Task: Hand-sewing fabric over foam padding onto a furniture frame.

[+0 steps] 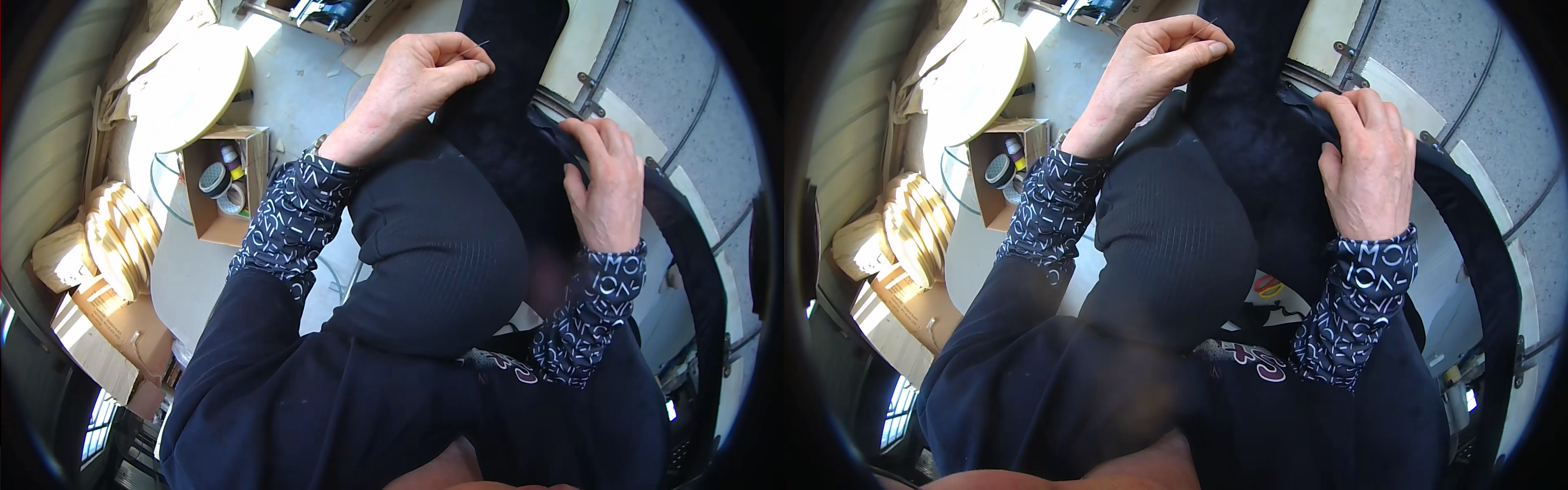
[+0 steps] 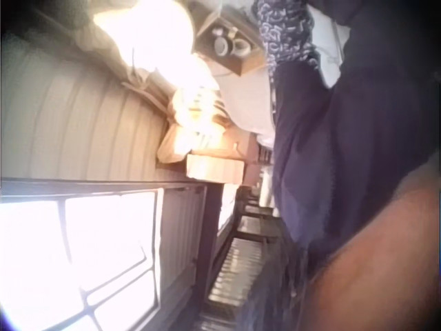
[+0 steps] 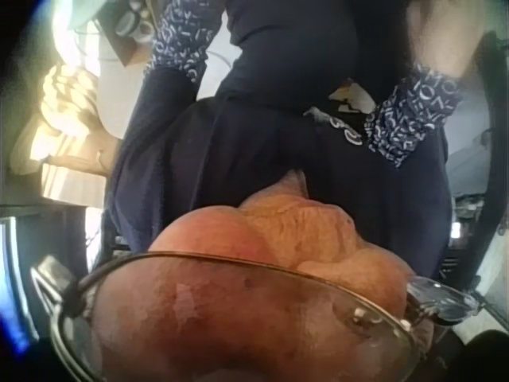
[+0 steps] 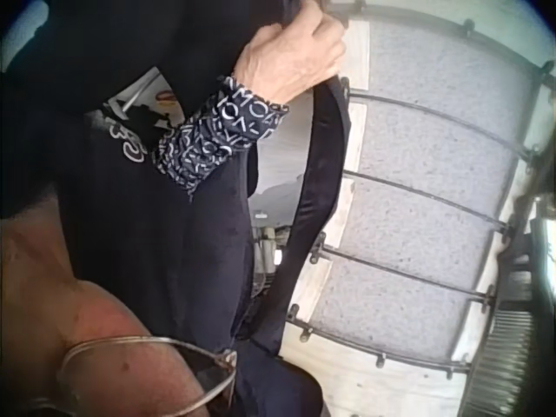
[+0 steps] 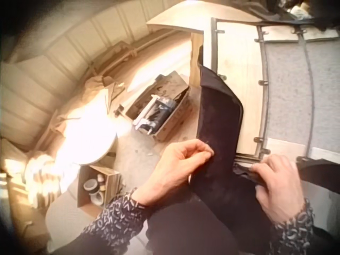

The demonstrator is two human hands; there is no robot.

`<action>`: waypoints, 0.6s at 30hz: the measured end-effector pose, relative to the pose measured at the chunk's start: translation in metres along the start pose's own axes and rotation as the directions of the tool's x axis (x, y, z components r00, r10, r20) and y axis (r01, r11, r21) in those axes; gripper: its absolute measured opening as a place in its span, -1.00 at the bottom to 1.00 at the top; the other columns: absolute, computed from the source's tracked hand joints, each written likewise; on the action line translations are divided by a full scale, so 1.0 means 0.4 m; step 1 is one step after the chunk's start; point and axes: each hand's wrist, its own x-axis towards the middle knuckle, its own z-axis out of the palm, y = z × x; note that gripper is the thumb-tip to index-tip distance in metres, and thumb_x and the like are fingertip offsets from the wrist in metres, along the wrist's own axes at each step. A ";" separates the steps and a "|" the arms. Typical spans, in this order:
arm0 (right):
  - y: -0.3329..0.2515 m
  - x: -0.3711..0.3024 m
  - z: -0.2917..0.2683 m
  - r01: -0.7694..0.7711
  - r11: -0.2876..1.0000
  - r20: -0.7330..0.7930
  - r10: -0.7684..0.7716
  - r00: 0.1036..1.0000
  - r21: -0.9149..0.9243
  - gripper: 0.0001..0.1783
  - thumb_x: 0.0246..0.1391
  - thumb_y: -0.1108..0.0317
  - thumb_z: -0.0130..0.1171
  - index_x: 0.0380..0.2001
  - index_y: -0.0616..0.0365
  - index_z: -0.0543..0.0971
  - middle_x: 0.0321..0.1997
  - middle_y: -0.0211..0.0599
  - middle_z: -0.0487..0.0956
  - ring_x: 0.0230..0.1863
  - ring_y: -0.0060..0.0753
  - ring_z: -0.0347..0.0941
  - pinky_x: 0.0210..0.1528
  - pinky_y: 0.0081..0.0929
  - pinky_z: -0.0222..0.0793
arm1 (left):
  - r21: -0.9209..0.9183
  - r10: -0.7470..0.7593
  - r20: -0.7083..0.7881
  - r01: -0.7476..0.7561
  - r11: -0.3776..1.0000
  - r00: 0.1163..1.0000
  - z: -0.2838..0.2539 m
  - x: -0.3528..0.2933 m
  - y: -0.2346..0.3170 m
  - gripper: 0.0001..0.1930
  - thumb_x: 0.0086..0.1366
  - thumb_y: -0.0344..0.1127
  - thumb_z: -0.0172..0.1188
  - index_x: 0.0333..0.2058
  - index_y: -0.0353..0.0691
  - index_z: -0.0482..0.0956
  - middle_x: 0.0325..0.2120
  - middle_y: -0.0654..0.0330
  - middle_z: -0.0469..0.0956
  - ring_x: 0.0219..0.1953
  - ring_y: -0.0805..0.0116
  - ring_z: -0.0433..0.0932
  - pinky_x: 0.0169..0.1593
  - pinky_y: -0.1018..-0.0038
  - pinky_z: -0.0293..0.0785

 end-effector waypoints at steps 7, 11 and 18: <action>-0.011 0.081 0.087 -0.040 0.982 -0.099 0.059 0.993 0.183 -0.86 0.09 0.39 0.43 -0.39 0.17 0.64 -0.36 -0.28 0.55 -0.25 -0.19 0.57 -0.18 -0.26 0.50 | 0.069 0.354 -0.177 -0.347 0.935 0.918 -0.003 0.023 -0.013 -0.84 0.40 -0.32 0.33 -0.15 -0.26 0.74 -0.58 0.39 0.52 -0.56 0.66 0.40 -0.46 0.61 0.35; -0.025 0.079 0.042 -0.131 0.886 -0.096 0.192 0.977 0.445 -0.87 0.20 0.44 0.37 -0.33 0.27 0.62 -0.41 -0.37 0.49 -0.44 -0.47 0.44 -0.32 -0.50 0.40 | 0.263 0.454 -0.181 -0.401 0.877 0.873 -0.017 -0.002 0.045 -0.83 0.33 -0.37 0.37 -0.11 -0.16 0.74 -0.58 0.20 0.60 -0.57 0.54 0.53 -0.42 0.55 0.46; -0.042 0.077 0.037 -0.119 0.840 -0.129 0.218 0.967 0.530 -0.81 0.18 0.39 0.43 -0.23 0.24 0.64 -0.37 -0.43 0.51 -0.45 -0.57 0.37 -0.35 -0.58 0.34 | 0.375 0.404 0.238 -0.467 0.800 0.883 0.049 0.072 0.055 -0.73 0.28 -0.38 0.38 -0.04 -0.19 0.73 -0.49 0.12 0.66 -0.44 0.31 0.66 -0.31 0.43 0.55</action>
